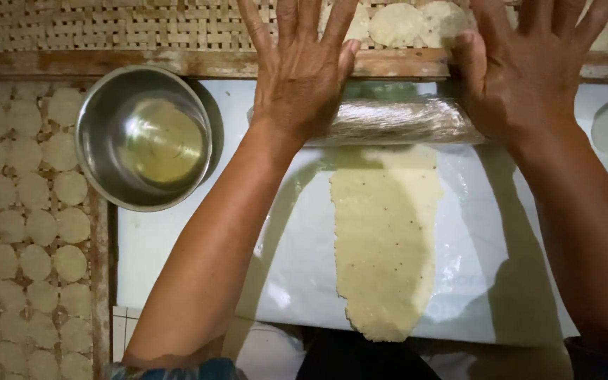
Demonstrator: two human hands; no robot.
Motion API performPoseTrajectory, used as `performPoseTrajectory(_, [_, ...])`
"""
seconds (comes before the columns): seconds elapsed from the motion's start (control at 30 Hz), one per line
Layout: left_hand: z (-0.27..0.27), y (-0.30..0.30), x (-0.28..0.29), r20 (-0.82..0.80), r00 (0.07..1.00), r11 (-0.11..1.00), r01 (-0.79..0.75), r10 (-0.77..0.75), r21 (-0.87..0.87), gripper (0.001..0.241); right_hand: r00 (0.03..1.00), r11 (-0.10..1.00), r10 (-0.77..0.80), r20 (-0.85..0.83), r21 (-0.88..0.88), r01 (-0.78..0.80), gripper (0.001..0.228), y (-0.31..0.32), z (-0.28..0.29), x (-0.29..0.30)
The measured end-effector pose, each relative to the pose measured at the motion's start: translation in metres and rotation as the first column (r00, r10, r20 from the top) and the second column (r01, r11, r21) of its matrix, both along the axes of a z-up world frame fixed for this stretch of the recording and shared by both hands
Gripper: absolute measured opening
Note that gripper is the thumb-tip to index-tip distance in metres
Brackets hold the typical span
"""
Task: Preparing dough and rolling it out to make small circular pastries.
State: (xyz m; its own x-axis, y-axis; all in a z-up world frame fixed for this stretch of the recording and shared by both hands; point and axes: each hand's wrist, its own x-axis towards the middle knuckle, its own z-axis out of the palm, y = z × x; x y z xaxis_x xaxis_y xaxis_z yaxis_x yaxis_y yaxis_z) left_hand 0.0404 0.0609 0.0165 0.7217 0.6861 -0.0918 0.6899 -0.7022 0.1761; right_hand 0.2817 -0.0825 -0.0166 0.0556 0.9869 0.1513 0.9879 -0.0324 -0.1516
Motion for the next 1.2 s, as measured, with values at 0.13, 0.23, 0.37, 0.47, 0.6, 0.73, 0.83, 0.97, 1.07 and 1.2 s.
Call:
performPoseTrajectory(0.13, [-0.02,0.006,-0.001,0.049,0.999,0.997,-0.013,0.009,0.079,0.055,1.0,0.998,0.025,-0.018,0.059,-0.024,0.052,0.006,-0.004,0.006])
performPoseTrajectory(0.23, [-0.021,0.002,-0.005,0.025,0.999,0.988,-0.033,0.03,0.149,0.055,0.999,0.999,-0.034,-0.012,0.002,0.034,0.052,0.006,-0.003,0.003])
performPoseTrajectory(0.37, [-0.042,-0.012,-0.017,0.199,0.979,0.966,-0.097,0.05,0.238,0.066,0.996,0.994,-0.084,0.002,-0.073,0.084,0.052,-0.002,0.009,-0.013])
performPoseTrajectory(0.47, [-0.042,-0.031,-0.025,0.321,0.943,0.961,-0.161,0.082,0.226,0.073,0.993,0.987,-0.118,-0.011,-0.111,0.116,0.054,-0.021,0.006,-0.021])
performPoseTrajectory(0.6, [-0.038,-0.05,-0.031,0.262,0.954,0.96,-0.201,0.147,0.194,0.075,0.987,0.978,-0.158,-0.028,-0.144,0.152,0.06,-0.043,0.014,-0.038])
performPoseTrajectory(0.73, [-0.032,-0.076,-0.042,0.207,0.964,0.961,-0.208,0.169,0.184,0.07,0.993,0.991,-0.117,-0.012,-0.074,0.116,0.058,-0.068,0.018,-0.059])
performPoseTrajectory(0.83, [-0.03,-0.095,-0.055,0.2,0.964,0.961,-0.209,0.172,0.179,0.064,0.981,0.992,-0.125,-0.149,0.007,0.128,0.057,-0.084,0.014,-0.072])
performPoseTrajectory(0.97, [-0.038,-0.115,-0.064,0.251,0.957,0.962,-0.198,0.148,0.186,0.06,0.985,0.988,-0.152,-0.087,-0.012,0.151,0.052,-0.107,0.017,-0.082])
performPoseTrajectory(1.07, [-0.04,-0.133,-0.075,0.241,0.962,0.967,-0.178,0.132,0.181,0.062,0.985,0.988,-0.152,-0.078,-0.008,0.152,0.051,-0.124,0.022,-0.095])
performPoseTrajectory(1.2, [-0.03,-0.156,-0.1,0.207,0.976,0.978,-0.107,0.069,0.179,0.07,0.985,0.985,-0.168,-0.042,0.026,0.169,0.054,-0.144,0.028,-0.11])
